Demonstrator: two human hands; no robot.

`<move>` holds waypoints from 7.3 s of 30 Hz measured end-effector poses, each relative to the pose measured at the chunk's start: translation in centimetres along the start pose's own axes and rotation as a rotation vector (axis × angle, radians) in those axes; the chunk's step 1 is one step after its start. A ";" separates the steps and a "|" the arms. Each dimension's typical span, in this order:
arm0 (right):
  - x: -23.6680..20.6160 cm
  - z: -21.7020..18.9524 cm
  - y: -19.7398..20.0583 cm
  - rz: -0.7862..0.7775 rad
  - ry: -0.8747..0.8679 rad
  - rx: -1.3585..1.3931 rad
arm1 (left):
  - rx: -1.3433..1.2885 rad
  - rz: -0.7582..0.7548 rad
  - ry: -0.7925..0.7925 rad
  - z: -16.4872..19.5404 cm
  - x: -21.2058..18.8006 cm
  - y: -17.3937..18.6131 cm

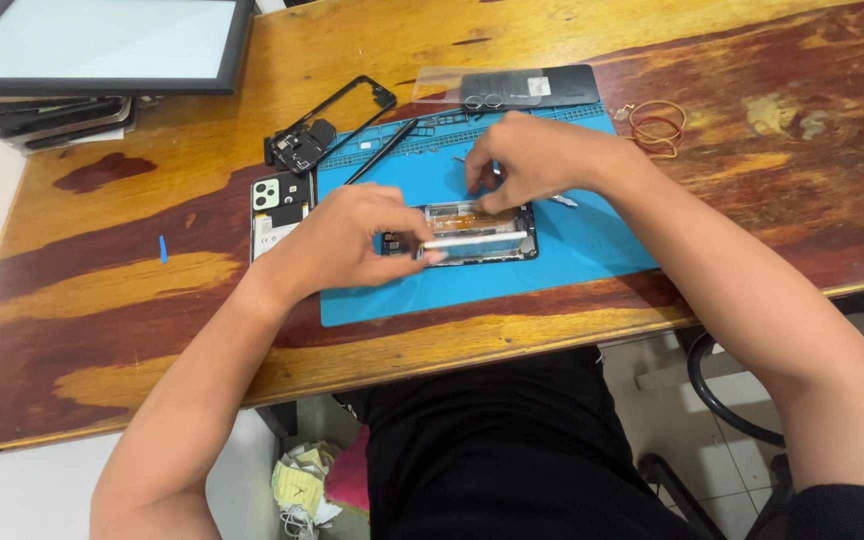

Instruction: The person repairs a disassembled smartphone on a blue mat, using a spudger and tweezers to work around the internals, then seats a new battery into the phone body and presses it into place. They then pick up a precision screwdriver and drive screws to secure components, repositioning the phone as they work.

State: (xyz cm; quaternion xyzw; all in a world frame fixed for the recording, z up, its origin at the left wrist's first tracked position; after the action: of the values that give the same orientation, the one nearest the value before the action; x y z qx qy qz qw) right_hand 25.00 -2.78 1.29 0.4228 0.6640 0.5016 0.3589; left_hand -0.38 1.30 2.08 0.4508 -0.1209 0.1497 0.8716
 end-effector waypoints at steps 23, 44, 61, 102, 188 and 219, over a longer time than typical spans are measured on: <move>0.0 -1.4 -0.9 0.107 0.063 -0.172 | -0.084 -0.075 -0.045 0.2 0.0 0.1; 0.4 -2.5 -1.6 0.223 0.185 -0.149 | -0.051 -0.063 -0.076 0.5 0.2 0.2; 1.0 -2.1 -3.1 0.335 0.334 -0.333 | -0.104 -0.107 -0.029 0.1 0.2 -0.2; 2.0 -1.4 -2.5 0.229 0.174 -0.028 | -0.234 -0.095 0.052 -0.5 0.2 -0.1; 1.0 2.4 -0.9 -0.080 -0.060 0.121 | -0.057 0.077 0.086 -0.7 0.6 -1.6; 1.1 4.9 -1.2 -0.185 -0.022 0.309 | -0.029 0.061 0.120 -1.6 0.4 -2.3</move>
State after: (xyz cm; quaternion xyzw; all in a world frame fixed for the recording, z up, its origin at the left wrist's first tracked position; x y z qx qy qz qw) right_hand 28.73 -0.14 -1.05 0.4153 0.7653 0.3539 0.3416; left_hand 0.94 1.44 -0.43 0.4246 -0.0843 0.2014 0.8787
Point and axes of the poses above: each hand's wrist, its own x-axis towards the middle knuckle, its own y-axis out of the back of the hand, z = x × y, the point moved 1 cm from there along x, towards the middle knuckle, and after that the axes turned 10 degrees about -x, right-handed, at the moved point
